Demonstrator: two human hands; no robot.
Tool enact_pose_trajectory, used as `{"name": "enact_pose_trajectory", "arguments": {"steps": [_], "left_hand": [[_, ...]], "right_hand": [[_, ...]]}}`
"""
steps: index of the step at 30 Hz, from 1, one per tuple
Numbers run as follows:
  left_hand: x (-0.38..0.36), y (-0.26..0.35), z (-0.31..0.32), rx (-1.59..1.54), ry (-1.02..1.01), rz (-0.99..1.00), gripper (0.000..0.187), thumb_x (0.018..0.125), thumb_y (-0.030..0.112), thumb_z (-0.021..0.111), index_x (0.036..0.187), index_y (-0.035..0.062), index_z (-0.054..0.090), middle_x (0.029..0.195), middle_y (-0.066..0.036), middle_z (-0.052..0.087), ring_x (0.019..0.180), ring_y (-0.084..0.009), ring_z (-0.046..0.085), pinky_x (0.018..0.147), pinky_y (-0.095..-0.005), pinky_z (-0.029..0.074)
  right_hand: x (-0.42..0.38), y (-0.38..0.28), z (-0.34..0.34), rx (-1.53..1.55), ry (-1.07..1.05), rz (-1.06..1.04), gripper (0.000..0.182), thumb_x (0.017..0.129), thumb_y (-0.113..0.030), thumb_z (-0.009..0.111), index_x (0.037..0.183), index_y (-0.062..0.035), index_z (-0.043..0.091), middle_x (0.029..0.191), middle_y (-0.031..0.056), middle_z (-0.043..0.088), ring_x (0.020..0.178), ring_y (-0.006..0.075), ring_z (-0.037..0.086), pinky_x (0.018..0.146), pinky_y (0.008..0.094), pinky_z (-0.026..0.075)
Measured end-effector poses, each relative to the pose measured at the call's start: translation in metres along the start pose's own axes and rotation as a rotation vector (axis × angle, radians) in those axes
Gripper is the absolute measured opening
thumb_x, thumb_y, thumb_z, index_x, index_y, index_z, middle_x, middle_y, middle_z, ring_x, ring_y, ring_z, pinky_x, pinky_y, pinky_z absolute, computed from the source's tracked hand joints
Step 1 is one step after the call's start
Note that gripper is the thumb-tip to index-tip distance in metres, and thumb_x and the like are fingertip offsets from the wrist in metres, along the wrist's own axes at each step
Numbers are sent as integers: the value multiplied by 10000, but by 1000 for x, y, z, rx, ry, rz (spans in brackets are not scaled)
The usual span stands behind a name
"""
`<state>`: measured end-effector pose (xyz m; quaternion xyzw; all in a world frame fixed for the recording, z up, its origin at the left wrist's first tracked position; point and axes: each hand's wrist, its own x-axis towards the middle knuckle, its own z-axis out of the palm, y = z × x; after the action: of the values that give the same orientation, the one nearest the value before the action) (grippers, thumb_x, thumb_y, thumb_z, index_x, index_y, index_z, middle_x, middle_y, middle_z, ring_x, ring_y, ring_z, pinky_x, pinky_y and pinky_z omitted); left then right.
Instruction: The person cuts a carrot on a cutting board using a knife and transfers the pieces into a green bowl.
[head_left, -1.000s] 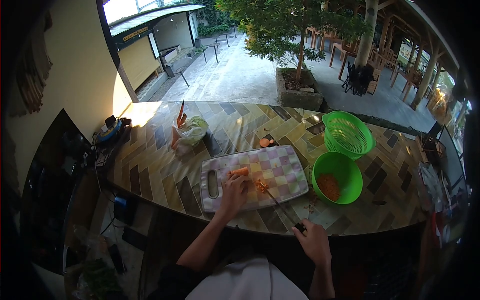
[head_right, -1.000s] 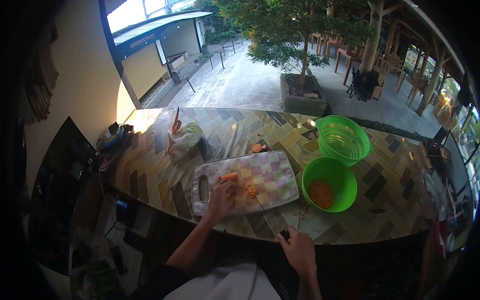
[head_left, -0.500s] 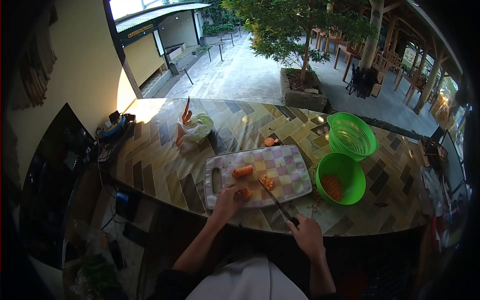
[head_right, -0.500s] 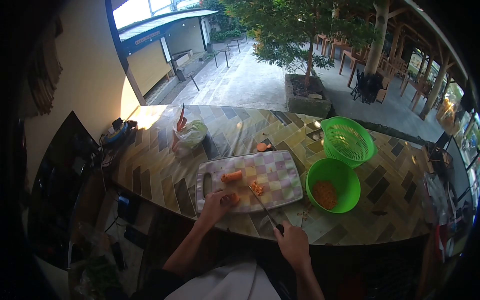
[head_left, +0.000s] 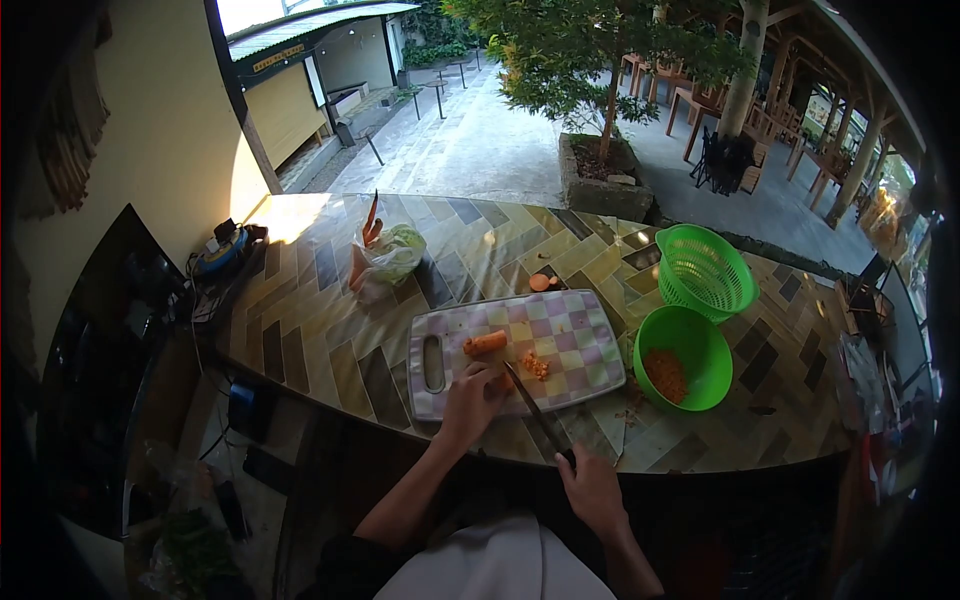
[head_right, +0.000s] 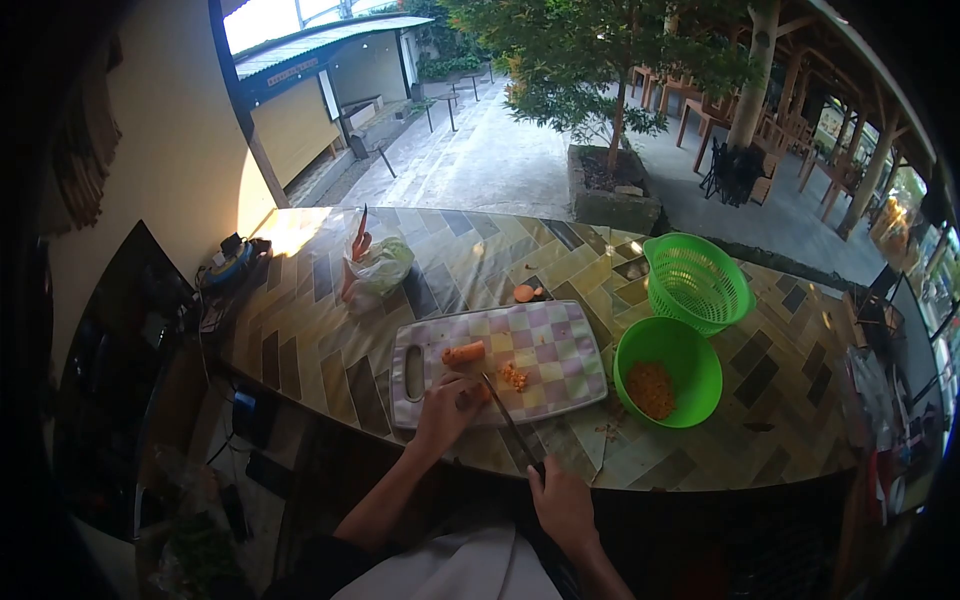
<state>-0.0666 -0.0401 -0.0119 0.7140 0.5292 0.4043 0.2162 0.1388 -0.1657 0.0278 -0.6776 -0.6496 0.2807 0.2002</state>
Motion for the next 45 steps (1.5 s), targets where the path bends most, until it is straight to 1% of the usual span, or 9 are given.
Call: {"name": "enact_pose_trajectory", "arguments": {"steps": [6,9,12,21,24,27,33,37,45], "left_hand": [[-7,17,-4,60,27,-145,221,807,112,737,1006,19,710,1022,-170,663,861,-316,667,776,-401,536],[-8,15,-6,96,92,-133,202,803,111,747,982,17,728,969,-181,664,834,-310,667,760,-396,532],[-3,6,-11,12,22,-163,174,788,99,759,937,10,748,918,-190,669,819,-315,667,756,-391,531],[-4,-3,-7,36,42,-54,136,746,22,748,879,44,767,937,-151,690,893,-304,668,812,-390,530],[-4,7,-10,13,36,-135,152,740,-6,731,879,45,765,962,-141,691,928,-300,665,831,-391,532],[-8,2,-5,24,59,-122,165,745,-1,733,902,42,763,998,-137,688,930,-299,668,834,-389,534],[-10,-1,-2,57,111,-87,173,770,56,777,941,36,770,908,-148,689,837,-299,674,776,-385,533],[-9,-1,-5,24,44,-149,189,796,34,733,983,24,759,988,-150,678,901,-293,679,796,-372,543],[-10,-1,-9,21,37,-85,170,805,21,714,967,30,764,987,-155,680,898,-306,676,803,-384,541]], "right_hand": [[1,-8,-5,-40,-36,10,321,996,-306,534,964,13,544,778,278,625,800,487,612,690,555,454],[5,-9,-4,-57,-62,4,318,996,-312,534,981,6,542,762,271,625,785,484,612,680,557,453],[9,-10,-3,-52,-72,-11,314,995,-308,536,980,5,543,753,269,622,774,483,609,671,560,446],[7,-10,-7,-57,-73,-71,328,1011,-316,500,934,2,516,726,275,619,734,484,620,652,574,455],[6,-18,-8,-79,-94,-27,304,1004,-295,517,947,4,511,741,279,615,761,490,609,661,572,444],[4,-23,-6,-128,-126,-1,283,1005,-284,519,968,-5,496,735,278,617,756,488,613,656,566,456],[6,-27,-3,-202,-159,-23,270,1013,-283,509,999,-14,479,707,262,627,718,472,633,634,553,488],[15,-31,4,-226,-144,-54,276,1013,-281,512,1006,-7,478,713,258,632,728,466,639,643,554,492],[19,-21,3,-94,-110,-60,279,1014,-265,510,966,10,488,720,283,613,737,494,608,647,569,462]]}}
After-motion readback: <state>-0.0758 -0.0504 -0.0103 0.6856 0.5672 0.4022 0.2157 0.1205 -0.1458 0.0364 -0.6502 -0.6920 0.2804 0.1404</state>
